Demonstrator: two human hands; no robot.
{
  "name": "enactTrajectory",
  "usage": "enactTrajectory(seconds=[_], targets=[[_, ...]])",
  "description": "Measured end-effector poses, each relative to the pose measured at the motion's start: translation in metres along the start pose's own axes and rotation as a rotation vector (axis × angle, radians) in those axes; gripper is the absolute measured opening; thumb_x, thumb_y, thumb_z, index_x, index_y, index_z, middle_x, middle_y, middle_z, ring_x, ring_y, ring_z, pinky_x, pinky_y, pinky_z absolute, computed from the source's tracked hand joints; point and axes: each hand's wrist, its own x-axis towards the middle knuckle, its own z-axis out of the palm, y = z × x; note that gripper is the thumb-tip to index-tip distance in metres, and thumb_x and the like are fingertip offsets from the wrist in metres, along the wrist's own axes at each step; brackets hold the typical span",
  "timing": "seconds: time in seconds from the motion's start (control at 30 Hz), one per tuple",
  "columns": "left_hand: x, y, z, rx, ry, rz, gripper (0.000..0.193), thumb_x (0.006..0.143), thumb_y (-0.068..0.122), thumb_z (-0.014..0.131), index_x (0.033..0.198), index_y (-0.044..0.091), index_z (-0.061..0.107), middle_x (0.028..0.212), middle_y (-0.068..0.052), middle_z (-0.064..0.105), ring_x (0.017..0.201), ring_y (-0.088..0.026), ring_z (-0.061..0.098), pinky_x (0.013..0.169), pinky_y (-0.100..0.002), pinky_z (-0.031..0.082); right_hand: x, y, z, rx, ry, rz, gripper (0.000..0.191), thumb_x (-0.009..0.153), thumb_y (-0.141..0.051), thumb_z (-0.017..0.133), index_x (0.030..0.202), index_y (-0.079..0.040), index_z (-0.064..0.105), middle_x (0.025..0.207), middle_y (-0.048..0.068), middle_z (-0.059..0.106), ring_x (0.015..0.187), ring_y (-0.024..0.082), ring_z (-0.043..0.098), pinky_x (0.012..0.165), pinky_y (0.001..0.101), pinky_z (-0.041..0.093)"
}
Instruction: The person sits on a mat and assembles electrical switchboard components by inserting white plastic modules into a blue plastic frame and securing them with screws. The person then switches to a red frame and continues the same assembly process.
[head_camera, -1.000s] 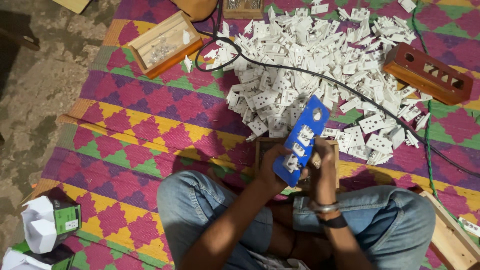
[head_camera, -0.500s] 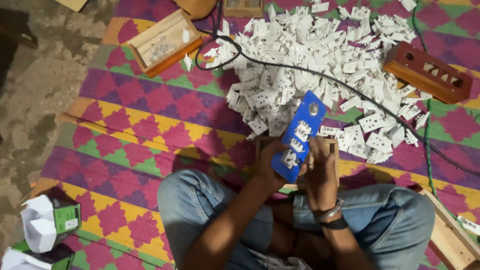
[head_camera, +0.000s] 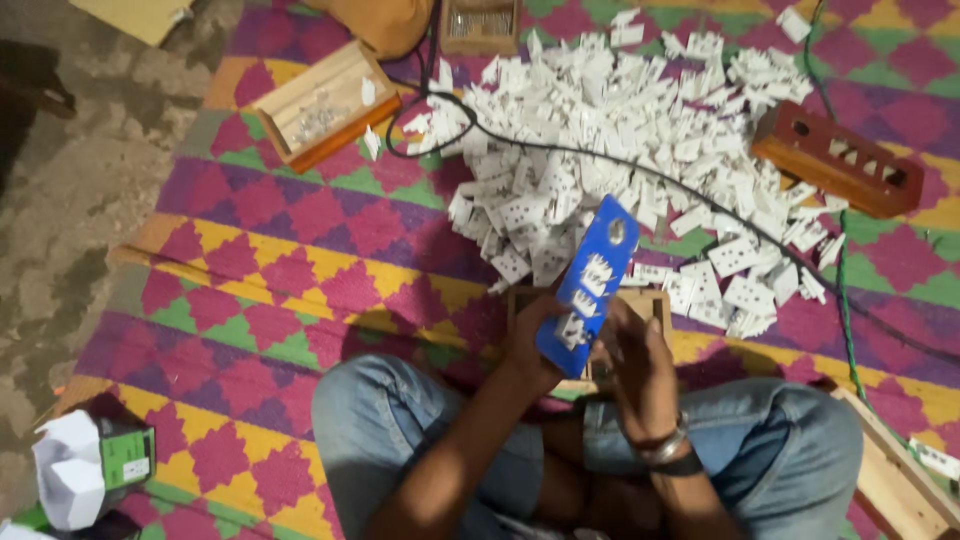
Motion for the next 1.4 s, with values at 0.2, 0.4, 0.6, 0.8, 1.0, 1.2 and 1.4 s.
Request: enactTrajectory(seconds=[0.2, 0.4, 0.6, 0.8, 1.0, 1.2, 1.4], targets=[[-0.003, 0.005, -0.015, 0.034, 0.116, 0.054, 0.039, 0.084, 0.021, 0.063, 0.118, 0.003, 0.061, 0.094, -0.011, 0.067, 0.081, -0.026, 0.068, 0.074, -0.044, 0.063, 0.021, -0.008, -0.038, -1.588, 0.081, -0.498, 0.021, 0.086, -0.023, 0.070, 0.105, -0.016, 0.074, 0.102, 0.013, 0.075, 0.089, 0.035, 0.074, 0.074, 0.0425, 0.059], [-0.002, -0.004, -0.022, 0.115, 0.155, 0.082, 0.024, 0.084, 0.016, 0.067, 0.103, 0.003, 0.061, 0.089, -0.010, 0.064, 0.079, -0.024, 0.067, 0.069, -0.044, 0.062, 0.023, 0.016, -0.020, -1.858, -0.036, -0.486, 0.018, 0.085, -0.023, 0.071, 0.100, -0.014, 0.074, 0.104, 0.016, 0.074, 0.077, 0.041, 0.071, 0.065, 0.0519, 0.057], [-0.007, -0.004, -0.008, 0.260, 0.067, 0.079, 0.051, 0.084, 0.015, 0.062, 0.135, 0.016, 0.057, 0.095, -0.006, 0.063, 0.080, -0.017, 0.062, 0.068, -0.040, 0.061, 0.019, 0.012, -0.009, -1.950, 0.106, -0.186, 0.029, 0.092, -0.038, 0.072, 0.082, -0.011, 0.076, 0.079, 0.019, 0.073, 0.074, 0.040, 0.071, 0.069, 0.0512, 0.058], [-0.015, -0.006, 0.012, 0.633, 0.032, 0.147, 0.079, 0.083, 0.011, 0.059, 0.160, 0.016, 0.045, 0.107, -0.004, 0.060, 0.089, -0.012, 0.059, 0.067, -0.032, 0.057, 0.025, -0.021, -0.030, -0.906, 0.044, -0.226, 0.016, 0.088, -0.007, 0.076, 0.103, -0.008, 0.081, 0.085, 0.009, 0.080, 0.066, 0.019, 0.069, 0.057, 0.0305, 0.054], [-0.026, -0.012, 0.029, 0.715, -0.103, 0.013, 0.080, 0.083, 0.016, 0.053, 0.161, 0.021, 0.036, 0.133, -0.007, 0.054, 0.102, -0.017, 0.059, 0.069, -0.029, 0.058, 0.038, -0.042, -0.043, -0.446, 0.093, -0.332, 0.015, 0.092, 0.004, 0.077, 0.107, 0.006, 0.074, 0.088, 0.009, 0.071, 0.073, 0.013, 0.063, 0.068, 0.0246, 0.050], [-0.026, -0.017, 0.028, 1.084, -0.240, 0.286, 0.079, 0.081, 0.017, 0.054, 0.159, 0.013, 0.041, 0.134, -0.010, 0.050, 0.119, -0.019, 0.050, 0.095, -0.032, 0.042, 0.038, -0.044, -0.042, -0.379, 0.031, -0.283, 0.014, 0.094, 0.001, 0.072, 0.107, 0.005, 0.074, 0.091, 0.008, 0.073, 0.080, 0.014, 0.066, 0.077, 0.0253, 0.053], [-0.018, -0.022, 0.019, 1.027, -0.188, 0.156, 0.085, 0.080, 0.019, 0.058, 0.163, 0.018, 0.041, 0.107, -0.005, 0.049, 0.095, -0.016, 0.052, 0.088, -0.030, 0.048, 0.038, -0.042, -0.044, -0.364, -0.003, -0.279, 0.014, 0.096, 0.001, 0.070, 0.108, 0.007, 0.073, 0.093, 0.008, 0.072, 0.082, 0.013, 0.063, 0.079, 0.0254, 0.052]])
